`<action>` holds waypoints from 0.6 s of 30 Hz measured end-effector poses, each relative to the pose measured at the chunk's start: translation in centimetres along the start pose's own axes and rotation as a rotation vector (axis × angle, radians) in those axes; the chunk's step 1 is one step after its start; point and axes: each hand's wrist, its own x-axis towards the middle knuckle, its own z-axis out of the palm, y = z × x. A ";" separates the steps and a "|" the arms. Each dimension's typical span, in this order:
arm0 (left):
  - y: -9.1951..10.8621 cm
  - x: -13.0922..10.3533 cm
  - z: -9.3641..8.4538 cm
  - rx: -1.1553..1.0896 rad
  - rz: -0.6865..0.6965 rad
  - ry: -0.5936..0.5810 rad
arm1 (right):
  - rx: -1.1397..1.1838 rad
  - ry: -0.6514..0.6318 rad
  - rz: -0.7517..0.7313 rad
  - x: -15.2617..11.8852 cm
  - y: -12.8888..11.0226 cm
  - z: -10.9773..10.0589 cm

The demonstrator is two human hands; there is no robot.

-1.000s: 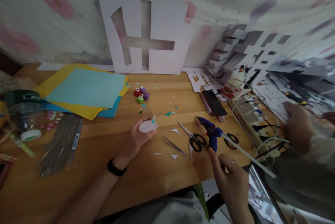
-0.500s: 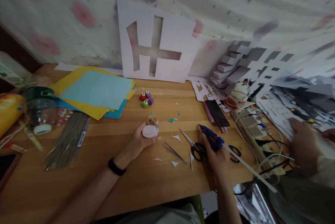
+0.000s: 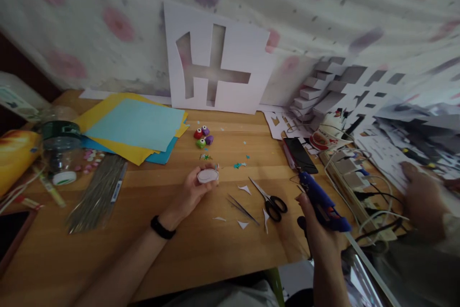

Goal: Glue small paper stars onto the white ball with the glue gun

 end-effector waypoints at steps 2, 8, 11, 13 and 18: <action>-0.1 0.3 -0.3 0.100 0.052 0.037 | 0.011 0.010 0.093 -0.8 -0.8 0.2; -0.3 0.7 -0.9 0.431 0.333 0.183 | 0.070 -0.120 -0.015 -2.7 -2.3 0.4; -0.4 0.6 -1.1 0.492 0.395 0.175 | 0.107 -0.225 -0.117 -3.1 -2.8 0.8; -0.6 0.4 -1.0 0.521 0.410 0.166 | 0.143 -0.305 -0.165 -3.2 -3.0 1.2; -0.6 0.0 -0.3 0.472 0.331 0.204 | 0.321 -0.445 -0.370 -3.6 -2.3 2.3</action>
